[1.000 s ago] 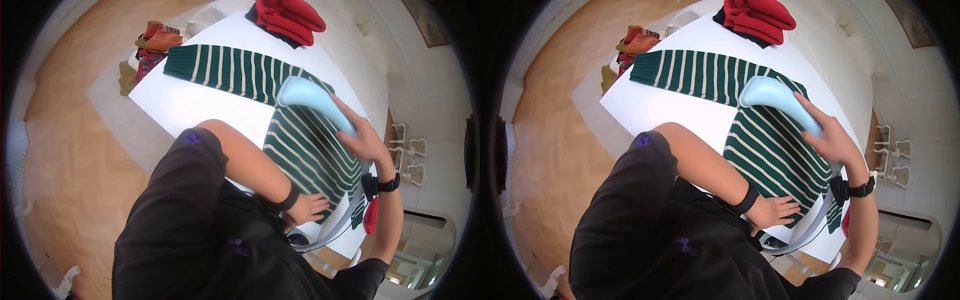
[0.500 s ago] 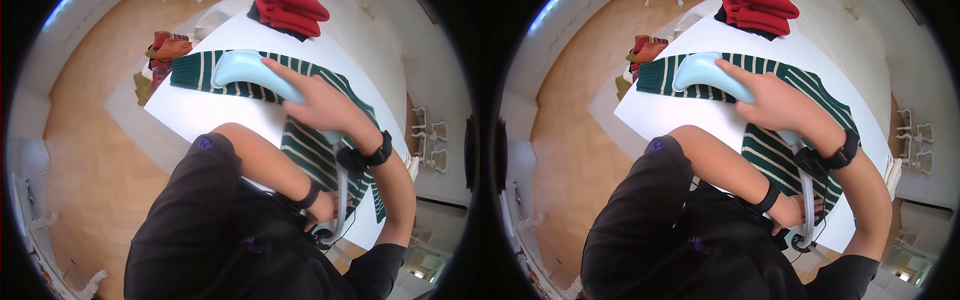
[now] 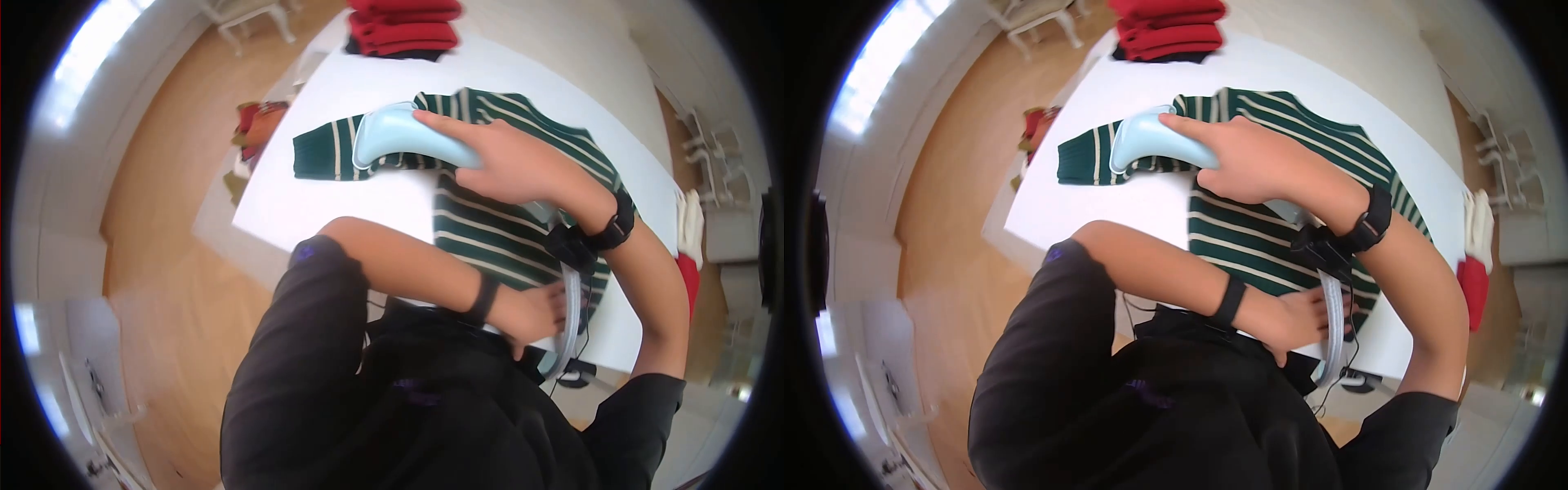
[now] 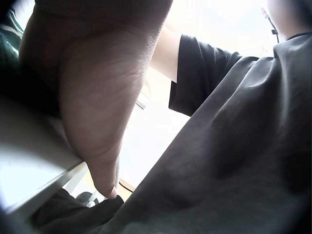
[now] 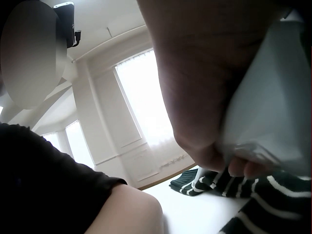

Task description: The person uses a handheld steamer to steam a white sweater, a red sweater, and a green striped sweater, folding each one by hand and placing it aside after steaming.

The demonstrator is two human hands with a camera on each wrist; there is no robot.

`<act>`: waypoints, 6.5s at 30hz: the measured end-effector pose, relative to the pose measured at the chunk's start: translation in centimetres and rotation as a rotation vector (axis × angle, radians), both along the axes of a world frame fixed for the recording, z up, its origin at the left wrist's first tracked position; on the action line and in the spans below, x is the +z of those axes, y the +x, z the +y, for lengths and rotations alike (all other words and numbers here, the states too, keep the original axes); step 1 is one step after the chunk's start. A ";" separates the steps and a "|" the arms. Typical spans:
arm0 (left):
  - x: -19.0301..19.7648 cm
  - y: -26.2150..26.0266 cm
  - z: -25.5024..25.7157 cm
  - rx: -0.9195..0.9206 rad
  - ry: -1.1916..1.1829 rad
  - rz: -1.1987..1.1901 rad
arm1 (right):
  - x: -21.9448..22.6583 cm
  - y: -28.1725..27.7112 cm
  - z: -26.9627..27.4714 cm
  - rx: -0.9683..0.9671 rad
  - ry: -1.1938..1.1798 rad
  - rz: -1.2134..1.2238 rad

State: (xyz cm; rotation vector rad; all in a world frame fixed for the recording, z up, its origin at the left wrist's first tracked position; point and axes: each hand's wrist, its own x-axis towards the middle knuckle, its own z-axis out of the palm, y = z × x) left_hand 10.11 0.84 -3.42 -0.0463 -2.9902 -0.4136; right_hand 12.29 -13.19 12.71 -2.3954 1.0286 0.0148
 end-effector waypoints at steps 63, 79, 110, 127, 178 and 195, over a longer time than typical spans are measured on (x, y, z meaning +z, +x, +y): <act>3.6 0.2 -0.9 -0.071 0.038 -0.188 | 0.7 -35.1 8.0 -0.930 0.135 0.213; 3.5 0.3 -1.2 -0.049 0.119 -0.158 | 4.3 -35.0 23.0 -1.209 0.143 -0.024; 3.5 0.5 -1.4 -0.044 0.157 -0.127 | 0.0 -41.8 25.3 -1.527 -0.017 0.022; 3.5 0.7 -1.3 -0.046 0.147 -0.120 | -2.7 -38.5 23.3 -1.428 -0.006 -0.024; 11.2 5.8 -13.4 0.305 0.355 0.055 | -11.0 -47.1 -2.2 -0.936 -0.593 0.380; 3.2 30.5 -17.4 1.039 0.031 -0.201 | -12.4 -37.5 9.2 -0.754 -0.231 0.078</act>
